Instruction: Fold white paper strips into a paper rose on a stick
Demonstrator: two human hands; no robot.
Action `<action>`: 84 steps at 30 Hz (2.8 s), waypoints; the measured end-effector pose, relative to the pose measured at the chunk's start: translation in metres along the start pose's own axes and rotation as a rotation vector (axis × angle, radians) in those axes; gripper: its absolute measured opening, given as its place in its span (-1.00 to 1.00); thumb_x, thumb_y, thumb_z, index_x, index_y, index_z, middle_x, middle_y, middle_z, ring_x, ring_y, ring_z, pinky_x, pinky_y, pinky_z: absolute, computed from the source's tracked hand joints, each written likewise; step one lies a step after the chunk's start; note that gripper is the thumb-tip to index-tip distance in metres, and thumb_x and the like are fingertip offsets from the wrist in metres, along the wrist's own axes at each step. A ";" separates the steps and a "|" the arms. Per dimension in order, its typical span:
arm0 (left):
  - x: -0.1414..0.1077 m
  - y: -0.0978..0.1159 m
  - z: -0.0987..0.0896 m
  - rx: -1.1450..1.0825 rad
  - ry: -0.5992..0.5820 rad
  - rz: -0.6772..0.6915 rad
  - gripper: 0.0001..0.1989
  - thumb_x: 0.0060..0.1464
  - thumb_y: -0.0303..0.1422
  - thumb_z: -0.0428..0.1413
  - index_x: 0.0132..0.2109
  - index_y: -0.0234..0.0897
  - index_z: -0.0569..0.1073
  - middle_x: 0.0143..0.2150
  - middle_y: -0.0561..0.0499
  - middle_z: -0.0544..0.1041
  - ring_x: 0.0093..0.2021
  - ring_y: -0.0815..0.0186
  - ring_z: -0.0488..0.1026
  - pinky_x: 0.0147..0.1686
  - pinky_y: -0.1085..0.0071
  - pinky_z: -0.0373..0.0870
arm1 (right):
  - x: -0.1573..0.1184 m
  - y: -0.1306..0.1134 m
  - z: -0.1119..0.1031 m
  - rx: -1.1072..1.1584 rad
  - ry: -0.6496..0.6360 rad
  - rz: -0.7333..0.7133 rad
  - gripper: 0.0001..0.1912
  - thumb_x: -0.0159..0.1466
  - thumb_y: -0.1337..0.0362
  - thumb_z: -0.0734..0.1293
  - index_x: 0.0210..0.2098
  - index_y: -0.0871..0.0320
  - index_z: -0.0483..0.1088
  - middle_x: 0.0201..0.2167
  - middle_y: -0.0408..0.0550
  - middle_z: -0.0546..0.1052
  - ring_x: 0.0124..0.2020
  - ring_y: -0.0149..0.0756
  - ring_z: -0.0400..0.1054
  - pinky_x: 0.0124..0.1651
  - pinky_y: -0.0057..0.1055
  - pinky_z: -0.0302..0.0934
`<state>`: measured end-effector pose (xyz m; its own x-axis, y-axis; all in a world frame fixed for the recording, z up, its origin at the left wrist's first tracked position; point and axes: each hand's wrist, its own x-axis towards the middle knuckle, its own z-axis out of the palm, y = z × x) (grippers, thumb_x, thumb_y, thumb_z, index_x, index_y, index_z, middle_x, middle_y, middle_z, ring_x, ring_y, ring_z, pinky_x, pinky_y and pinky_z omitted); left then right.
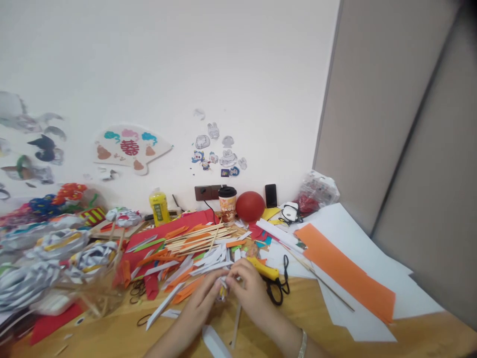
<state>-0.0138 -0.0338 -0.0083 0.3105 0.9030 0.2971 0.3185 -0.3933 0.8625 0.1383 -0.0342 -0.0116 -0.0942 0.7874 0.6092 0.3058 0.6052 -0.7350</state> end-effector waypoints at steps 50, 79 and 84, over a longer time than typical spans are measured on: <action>0.014 -0.028 -0.023 0.695 0.024 0.382 -0.81 0.12 -0.41 -0.07 -0.37 -0.26 0.41 -0.41 0.00 0.45 -0.36 0.33 0.37 -0.36 0.45 0.32 | 0.020 0.014 -0.014 -0.873 -0.292 -0.013 -0.82 0.22 0.22 0.19 -0.43 0.14 0.35 -0.43 -0.13 0.49 -0.35 -0.35 0.32 -0.35 -0.50 0.00; 0.008 -0.022 -0.025 0.806 -0.130 0.466 -0.77 -0.02 -0.55 -0.03 -0.19 -0.25 0.37 -0.30 -0.03 0.40 -0.30 0.29 0.35 -0.31 0.41 0.33 | 0.010 0.009 -0.007 -0.946 -0.321 -0.010 -0.77 0.24 0.15 0.19 -0.42 0.12 0.39 -0.47 -0.12 0.52 -0.45 -0.36 0.37 -0.48 -0.49 -0.10; 0.010 -0.031 -0.025 0.788 -0.128 0.475 -0.75 -0.07 -0.58 0.00 -0.20 -0.24 0.37 -0.28 -0.02 0.39 -0.28 0.29 0.34 -0.29 0.43 0.30 | 0.010 0.008 -0.007 -0.949 -0.317 -0.033 -0.77 0.25 0.18 0.18 -0.42 0.12 0.40 -0.47 -0.11 0.52 -0.46 -0.35 0.37 -0.49 -0.49 -0.09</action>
<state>-0.0434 -0.0084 -0.0219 0.6460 0.6096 0.4594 0.6346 -0.7634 0.1206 0.1461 -0.0223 -0.0095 -0.3218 0.8505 0.4160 0.9152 0.3920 -0.0936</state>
